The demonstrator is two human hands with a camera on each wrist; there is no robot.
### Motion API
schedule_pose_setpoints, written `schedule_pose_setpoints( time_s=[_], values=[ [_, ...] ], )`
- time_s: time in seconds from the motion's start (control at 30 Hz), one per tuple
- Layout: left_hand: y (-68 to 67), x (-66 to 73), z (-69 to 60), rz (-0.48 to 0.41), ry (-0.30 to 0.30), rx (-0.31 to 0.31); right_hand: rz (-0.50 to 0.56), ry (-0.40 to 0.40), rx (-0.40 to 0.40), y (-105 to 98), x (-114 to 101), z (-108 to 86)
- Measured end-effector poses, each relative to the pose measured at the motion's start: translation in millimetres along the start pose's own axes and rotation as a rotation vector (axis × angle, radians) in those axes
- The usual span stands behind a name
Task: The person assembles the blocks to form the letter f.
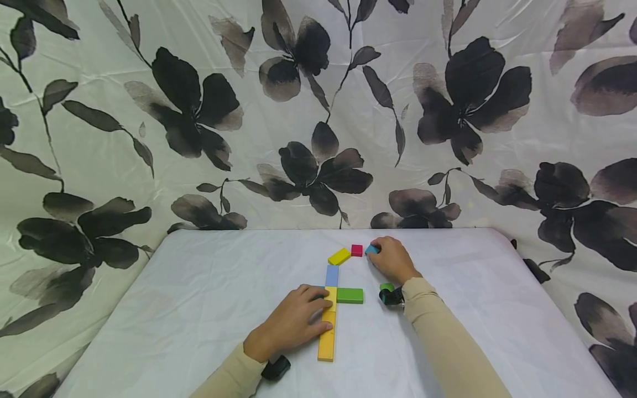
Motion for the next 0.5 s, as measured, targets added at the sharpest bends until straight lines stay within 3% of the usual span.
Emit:
schedule_pose_setpoints(
  time_s=[0.5],
  values=[
    [0.3,-0.1,0.4,-0.008,-0.004,0.004,-0.026,-0.002,-0.001,0.8,-1.7,-0.1]
  ],
)
Point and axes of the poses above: each hand's wrist, its own z-axis towards the middle knuckle, its own y-axis out of the palm, x = y × z, the point moved 3 cm from there along z, towards the middle knuckle, and after that the axes turned 5 degrees about -x, right-handed, at the moved point
